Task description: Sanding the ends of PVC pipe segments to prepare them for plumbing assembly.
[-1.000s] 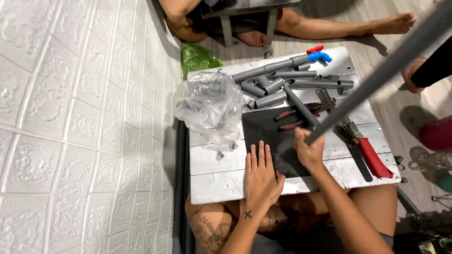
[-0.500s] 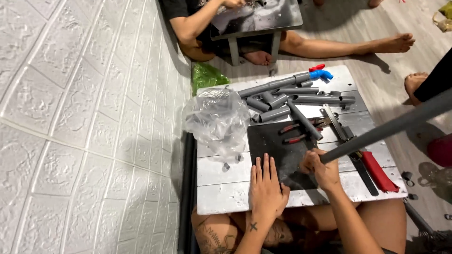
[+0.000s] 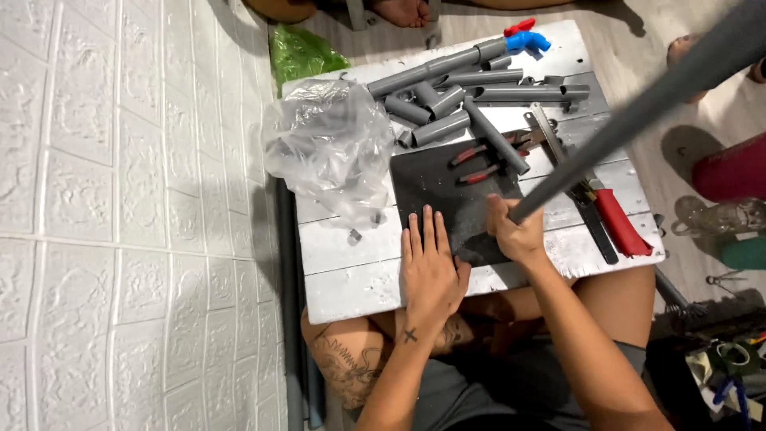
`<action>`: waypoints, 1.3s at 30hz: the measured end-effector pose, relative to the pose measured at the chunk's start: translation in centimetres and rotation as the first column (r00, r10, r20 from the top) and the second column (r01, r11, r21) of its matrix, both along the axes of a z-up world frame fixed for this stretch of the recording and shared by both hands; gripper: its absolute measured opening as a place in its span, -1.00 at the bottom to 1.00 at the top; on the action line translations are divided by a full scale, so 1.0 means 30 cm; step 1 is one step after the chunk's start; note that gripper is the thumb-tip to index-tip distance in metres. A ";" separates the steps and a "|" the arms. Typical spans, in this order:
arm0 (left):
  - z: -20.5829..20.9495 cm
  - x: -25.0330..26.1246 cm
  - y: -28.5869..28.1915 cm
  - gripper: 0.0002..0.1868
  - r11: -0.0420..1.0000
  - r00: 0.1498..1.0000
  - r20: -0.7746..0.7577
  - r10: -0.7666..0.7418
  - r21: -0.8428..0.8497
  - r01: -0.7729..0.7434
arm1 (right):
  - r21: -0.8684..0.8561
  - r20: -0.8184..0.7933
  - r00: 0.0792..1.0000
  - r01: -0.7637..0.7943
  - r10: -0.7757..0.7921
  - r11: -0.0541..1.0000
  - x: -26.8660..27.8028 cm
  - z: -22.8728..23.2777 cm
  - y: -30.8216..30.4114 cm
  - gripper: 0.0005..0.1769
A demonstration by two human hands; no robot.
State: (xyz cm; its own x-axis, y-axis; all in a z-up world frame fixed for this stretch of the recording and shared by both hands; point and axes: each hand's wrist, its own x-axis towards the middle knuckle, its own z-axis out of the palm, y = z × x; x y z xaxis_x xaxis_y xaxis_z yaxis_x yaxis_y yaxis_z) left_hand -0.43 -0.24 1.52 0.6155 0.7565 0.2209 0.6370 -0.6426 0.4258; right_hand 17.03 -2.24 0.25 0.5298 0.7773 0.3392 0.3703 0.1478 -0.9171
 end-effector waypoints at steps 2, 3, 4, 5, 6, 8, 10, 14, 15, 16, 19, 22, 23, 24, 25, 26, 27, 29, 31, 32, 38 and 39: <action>-0.005 0.001 -0.003 -0.10 1.000 1.000 0.010 0.004 -0.002 -0.004 | 0.039 -0.048 0.996 -0.067 0.069 0.997 -0.040 0.043 0.011 -0.17; -0.008 -0.001 -0.005 -0.10 1.000 1.000 0.009 0.008 -0.008 -0.007 | 0.034 -0.048 0.996 -0.071 0.072 0.997 -0.028 0.028 0.037 -0.17; -0.009 0.002 -0.001 -0.10 1.000 1.000 -0.017 0.014 -0.004 -0.014 | 0.044 -0.015 0.998 -0.058 0.059 0.997 -0.011 0.016 0.066 -0.18; -0.010 0.005 0.003 -0.10 1.000 0.999 -0.043 0.020 0.000 -0.020 | 0.054 0.018 0.999 -0.046 0.045 0.998 0.005 0.005 0.094 -0.19; -0.006 0.006 0.000 -0.10 1.000 0.999 -0.042 0.023 -0.003 -0.023 | 0.051 0.019 0.999 -0.049 0.048 0.998 0.031 0.004 0.073 -0.19; -0.001 0.001 -0.001 -0.11 1.000 1.000 -0.009 0.017 -0.006 -0.017 | 0.121 0.058 0.998 0.000 -0.008 0.993 0.078 -0.002 0.034 -0.27; -0.016 0.000 -0.009 -0.10 1.000 1.000 0.005 0.028 0.000 -0.028 | 0.164 0.017 0.998 -0.068 0.066 0.984 0.047 -0.030 0.006 -0.30; -0.027 0.011 -0.003 -0.08 0.998 0.999 -0.015 0.048 0.038 -0.047 | 0.058 0.033 0.995 -0.095 0.093 0.994 -0.014 0.021 0.068 -0.26; -0.036 0.015 -0.005 -0.08 0.998 0.999 -0.006 0.033 0.049 -0.033 | 0.068 0.042 0.996 -0.081 0.078 0.994 -0.010 0.044 0.077 -0.26; -0.045 0.016 -0.002 -0.10 0.997 0.999 -0.020 0.043 0.065 -0.042 | 0.118 0.027 0.998 -0.052 0.049 0.992 -0.009 0.069 0.091 -0.23; -0.037 0.005 -0.002 -0.11 0.996 1.000 -0.012 0.029 0.087 -0.027 | 0.210 0.041 0.999 0.020 -0.029 0.977 0.056 -0.138 0.017 -0.34; -0.013 0.001 0.009 -0.11 0.996 1.000 -0.008 -0.002 0.086 0.003 | 0.058 0.078 0.993 0.089 -0.093 0.994 0.017 -0.204 0.007 -0.65; -0.009 -0.002 0.009 -0.12 0.996 0.999 -0.033 -0.014 0.084 0.016 | -0.135 0.078 0.991 0.123 -0.113 0.983 -0.025 -0.186 0.016 -0.71; -0.016 0.000 0.010 -0.12 0.996 0.999 -0.032 -0.025 0.084 0.028 | -0.136 0.080 0.989 0.134 -0.124 0.982 -0.007 -0.121 0.043 -0.71; -0.024 0.002 0.012 -0.12 0.988 0.996 -0.086 -0.007 0.153 0.020 | -0.013 0.049 0.995 0.092 -0.092 0.996 0.011 -0.057 0.070 -0.79; -0.031 -0.002 0.015 -0.12 0.975 0.990 -0.142 0.023 0.221 0.010 | 0.111 0.021 0.999 0.045 -0.047 0.993 0.023 0.005 0.103 -0.61; -0.018 -0.004 0.009 -0.12 0.975 0.989 -0.143 0.018 0.220 0.014 | 0.110 0.019 0.998 0.049 -0.051 0.993 0.031 0.011 0.070 -0.61; 0.009 -0.010 0.001 -0.18 0.975 0.998 -0.069 -0.003 0.223 0.018 | -0.112 -0.154 0.959 0.224 -0.240 0.968 0.043 0.021 -0.005 -0.39; -0.041 0.001 0.016 -0.14 0.971 0.997 -0.075 -0.008 0.236 0.026 | -0.003 -0.204 0.975 0.086 -0.085 0.996 0.020 -0.094 -0.009 -0.49; -0.069 -0.003 0.015 -0.10 0.970 0.995 -0.095 -0.007 0.239 0.030 | 0.101 -0.247 0.966 -0.058 0.081 0.993 -0.002 -0.158 -0.017 -0.52; -0.043 -0.006 0.022 -0.15 0.977 0.991 -0.133 -0.015 0.207 0.042 | 0.209 0.159 0.968 0.159 -0.194 0.965 0.101 -0.091 0.181 -0.71; -0.025 -0.019 0.022 -0.15 0.978 0.990 -0.144 -0.003 0.204 0.033 | 0.204 0.148 0.972 0.149 -0.182 0.967 0.084 -0.042 0.130 -0.71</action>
